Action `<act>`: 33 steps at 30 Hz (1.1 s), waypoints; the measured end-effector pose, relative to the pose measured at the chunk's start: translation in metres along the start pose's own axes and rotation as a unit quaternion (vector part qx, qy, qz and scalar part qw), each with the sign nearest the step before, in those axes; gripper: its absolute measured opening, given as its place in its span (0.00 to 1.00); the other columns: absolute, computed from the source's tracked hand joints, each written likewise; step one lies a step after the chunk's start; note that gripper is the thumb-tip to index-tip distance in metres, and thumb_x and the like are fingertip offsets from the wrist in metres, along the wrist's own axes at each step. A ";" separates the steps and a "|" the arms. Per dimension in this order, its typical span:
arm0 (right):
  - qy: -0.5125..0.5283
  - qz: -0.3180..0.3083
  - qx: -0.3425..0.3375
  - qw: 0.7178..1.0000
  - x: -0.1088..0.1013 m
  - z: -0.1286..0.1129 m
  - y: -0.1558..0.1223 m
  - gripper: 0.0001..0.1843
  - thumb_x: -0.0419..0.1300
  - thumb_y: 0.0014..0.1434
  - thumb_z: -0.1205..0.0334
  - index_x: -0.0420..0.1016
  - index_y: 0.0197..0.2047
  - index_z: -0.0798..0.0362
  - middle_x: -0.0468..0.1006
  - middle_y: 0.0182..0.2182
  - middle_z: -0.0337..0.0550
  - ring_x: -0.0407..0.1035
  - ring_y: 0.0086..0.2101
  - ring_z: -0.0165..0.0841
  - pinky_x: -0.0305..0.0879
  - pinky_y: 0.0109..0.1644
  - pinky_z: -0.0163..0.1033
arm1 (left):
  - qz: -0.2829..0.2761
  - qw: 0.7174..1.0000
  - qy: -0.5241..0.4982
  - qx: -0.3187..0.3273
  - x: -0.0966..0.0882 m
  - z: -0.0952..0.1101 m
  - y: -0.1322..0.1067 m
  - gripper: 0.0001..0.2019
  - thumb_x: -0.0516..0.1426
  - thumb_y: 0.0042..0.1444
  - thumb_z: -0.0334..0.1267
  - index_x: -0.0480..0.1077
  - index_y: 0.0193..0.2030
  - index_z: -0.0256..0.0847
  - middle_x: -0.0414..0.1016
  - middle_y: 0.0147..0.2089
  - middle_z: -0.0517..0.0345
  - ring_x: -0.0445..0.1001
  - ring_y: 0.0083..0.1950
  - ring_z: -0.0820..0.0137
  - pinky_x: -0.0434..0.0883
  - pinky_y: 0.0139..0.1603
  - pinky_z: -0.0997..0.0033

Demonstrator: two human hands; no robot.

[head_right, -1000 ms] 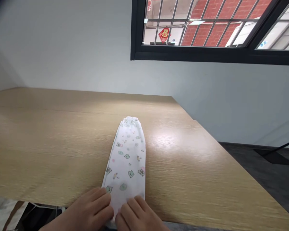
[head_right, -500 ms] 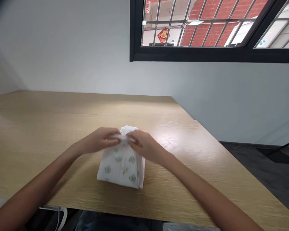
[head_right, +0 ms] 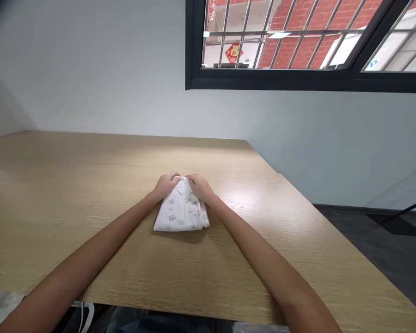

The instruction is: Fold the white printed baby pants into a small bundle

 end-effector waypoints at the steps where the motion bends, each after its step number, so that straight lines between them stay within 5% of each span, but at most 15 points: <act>1: -0.003 0.006 0.000 1.000 -0.002 0.000 0.000 0.17 0.44 0.62 0.71 0.71 0.48 0.58 0.70 0.43 0.45 0.62 0.43 0.31 0.57 0.48 0.33 | 0.011 1.000 0.005 0.008 0.000 -0.001 -0.001 0.11 0.49 0.60 0.38 0.68 0.42 0.34 0.68 0.41 0.54 0.66 0.45 0.70 0.63 0.51 0.63; 5: -0.086 0.039 -0.056 0.994 -0.019 -0.022 -0.006 0.19 0.46 0.58 0.73 0.68 0.51 0.62 0.67 0.47 0.49 0.60 0.47 0.35 0.57 0.52 0.38 | 0.049 0.998 0.030 0.023 -0.009 -0.002 -0.001 0.13 0.50 0.59 0.37 0.67 0.47 0.35 0.65 0.46 0.50 0.64 0.50 0.68 0.61 0.54 0.62; 9: -0.054 -0.092 -0.211 0.972 -0.003 -0.077 -0.039 0.16 0.46 0.59 0.72 0.72 0.45 0.57 0.71 0.43 0.42 0.65 0.42 0.31 0.62 0.47 0.36 | 0.029 0.996 0.056 0.069 -0.018 0.016 -0.007 0.18 0.44 0.61 0.40 0.65 0.53 0.36 0.59 0.55 0.48 0.58 0.56 0.65 0.58 0.58 0.62; 11: -0.017 -0.158 -0.262 0.952 0.013 -0.096 -0.063 0.16 0.46 0.62 0.67 0.71 0.47 0.57 0.70 0.46 0.42 0.64 0.44 0.31 0.62 0.48 0.37 | -0.052 0.987 0.066 0.138 -0.004 0.036 -0.017 0.20 0.40 0.63 0.43 0.64 0.54 0.41 0.60 0.57 0.56 0.57 0.58 0.69 0.57 0.60 0.65; 14: -0.037 -0.196 -0.252 0.947 0.034 -0.099 -0.084 0.19 0.45 0.63 0.63 0.68 0.52 0.60 0.66 0.50 0.47 0.60 0.50 0.38 0.58 0.54 0.45 | -0.226 0.938 0.088 0.249 0.034 0.062 -0.043 0.20 0.37 0.64 0.47 0.63 0.54 0.53 0.59 0.58 0.68 0.55 0.61 0.71 0.53 0.63 0.66; 17: -0.057 -0.200 -0.267 0.941 0.045 -0.098 -0.092 0.21 0.43 0.64 0.63 0.65 0.54 0.62 0.64 0.52 0.48 0.58 0.52 0.38 0.53 0.58 0.45 | -0.304 0.897 0.127 0.296 0.061 0.067 -0.050 0.20 0.37 0.64 0.45 0.58 0.58 0.54 0.49 0.64 0.67 0.43 0.66 0.69 0.41 0.66 0.59; 24: -0.112 -0.160 -0.344 0.918 0.045 -0.115 -0.105 0.27 0.40 0.66 0.56 0.54 0.61 0.65 0.57 0.56 0.52 0.45 0.58 0.42 0.40 0.62 0.49 | -0.201 0.921 0.174 0.286 0.068 0.060 -0.002 0.19 0.39 0.63 0.46 0.59 0.58 0.55 0.40 0.66 0.69 0.30 0.67 0.61 0.26 0.63 0.47; 30: -0.009 -0.228 -0.363 0.904 0.048 -0.149 -0.135 0.28 0.43 0.66 0.55 0.46 0.65 0.59 0.47 0.61 0.45 0.30 0.61 0.41 0.26 0.64 0.50 | -0.125 0.953 0.125 0.248 0.059 0.052 0.027 0.21 0.35 0.64 0.47 0.56 0.59 0.53 0.52 0.63 0.65 0.52 0.63 0.70 0.52 0.63 0.61; 33: 0.100 -0.288 -0.358 0.883 0.036 -0.157 -0.140 0.22 0.42 0.67 0.60 0.55 0.61 0.58 0.55 0.58 0.44 0.42 0.60 0.31 0.32 0.65 0.42 | -0.057 0.965 0.092 0.241 0.037 0.051 0.028 0.23 0.34 0.64 0.44 0.54 0.61 0.41 0.52 0.63 0.59 0.50 0.63 0.74 0.50 0.65 0.69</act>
Point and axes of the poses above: each hand's wrist, its own y-axis towards the middle knuckle, its own x-axis out of the palm, z = x × y, the point moved 8 cm from there along y, towards the middle knuckle
